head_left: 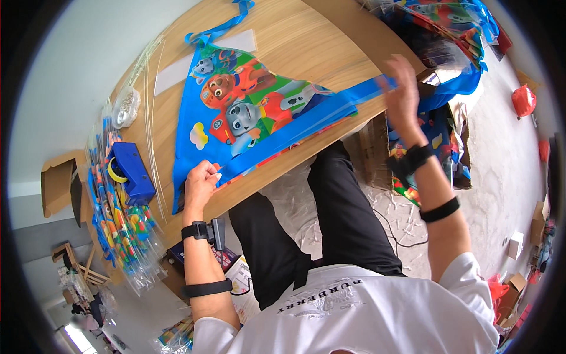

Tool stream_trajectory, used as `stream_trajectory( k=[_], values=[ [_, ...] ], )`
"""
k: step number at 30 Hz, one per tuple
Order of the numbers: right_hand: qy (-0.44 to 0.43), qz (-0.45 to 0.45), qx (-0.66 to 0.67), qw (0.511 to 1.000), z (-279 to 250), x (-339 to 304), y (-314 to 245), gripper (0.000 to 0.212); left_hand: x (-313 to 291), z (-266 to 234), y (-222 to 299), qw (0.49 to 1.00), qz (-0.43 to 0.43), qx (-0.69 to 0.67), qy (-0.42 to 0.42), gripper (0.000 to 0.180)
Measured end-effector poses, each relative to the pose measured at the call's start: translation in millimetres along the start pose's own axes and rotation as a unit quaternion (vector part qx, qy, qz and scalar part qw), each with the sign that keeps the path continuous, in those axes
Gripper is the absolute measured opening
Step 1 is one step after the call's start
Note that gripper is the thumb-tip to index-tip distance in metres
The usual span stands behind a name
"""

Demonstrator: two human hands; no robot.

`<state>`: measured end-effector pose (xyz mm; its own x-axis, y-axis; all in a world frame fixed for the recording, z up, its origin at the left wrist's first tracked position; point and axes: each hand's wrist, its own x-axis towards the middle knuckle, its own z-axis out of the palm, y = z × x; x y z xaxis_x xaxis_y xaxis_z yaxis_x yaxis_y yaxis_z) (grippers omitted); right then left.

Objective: The person is assembling and packing decorative triangular banners (pennants) into clear plastic sleeves.

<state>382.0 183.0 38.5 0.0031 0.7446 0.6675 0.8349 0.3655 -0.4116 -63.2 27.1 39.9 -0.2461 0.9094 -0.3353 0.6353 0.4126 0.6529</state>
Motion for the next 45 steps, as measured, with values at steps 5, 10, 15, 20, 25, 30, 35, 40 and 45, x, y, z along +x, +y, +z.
stream_trajectory(
  k=[5, 10, 15, 20, 25, 30, 35, 40, 45],
  values=[
    [-0.252, -0.195, 0.138, 0.938, 35, -55, -132, 0.05, -1, 0, 3, 0.999, 0.006, -0.033, -0.008, 0.013],
    [-0.34, -0.187, 0.064, 0.92, 36, -92, -155, 0.074, 0, 6, -2, 0.999, 0.029, 0.019, 0.024, 0.014],
    [-0.329, -0.141, 0.008, 0.934, 16, -90, -127, 0.084, 1, 0, 9, 0.999, -0.023, 0.023, -0.006, 0.016],
    [-0.332, -0.119, 0.011, 0.936, 15, -94, -119, 0.09, 9, 6, 57, 0.959, 0.054, 0.276, -0.021, 0.018],
    [-0.335, -0.132, 0.014, 0.933, 17, -94, -122, 0.089, 38, 77, 172, 0.938, 0.307, 0.157, 0.012, 0.024],
    [-0.288, -0.138, 0.063, 0.945, 39, -111, -117, 0.069, 48, 170, 249, 0.89, 0.393, 0.229, 0.039, 0.038],
    [-0.244, -0.119, 0.069, 0.96, 34, -110, -118, 0.056, 53, 198, 268, 0.884, 0.33, 0.328, 0.044, 0.047],
    [-0.255, -0.118, 0.064, 0.958, 41, -112, -115, 0.055, 67, 208, 271, 0.888, 0.313, 0.335, 0.048, 0.037],
    [-0.277, -0.111, 0.049, 0.953, 40, -113, -116, 0.061, 75, 213, 265, 0.867, 0.361, 0.337, 0.066, 0.031]
  ],
)
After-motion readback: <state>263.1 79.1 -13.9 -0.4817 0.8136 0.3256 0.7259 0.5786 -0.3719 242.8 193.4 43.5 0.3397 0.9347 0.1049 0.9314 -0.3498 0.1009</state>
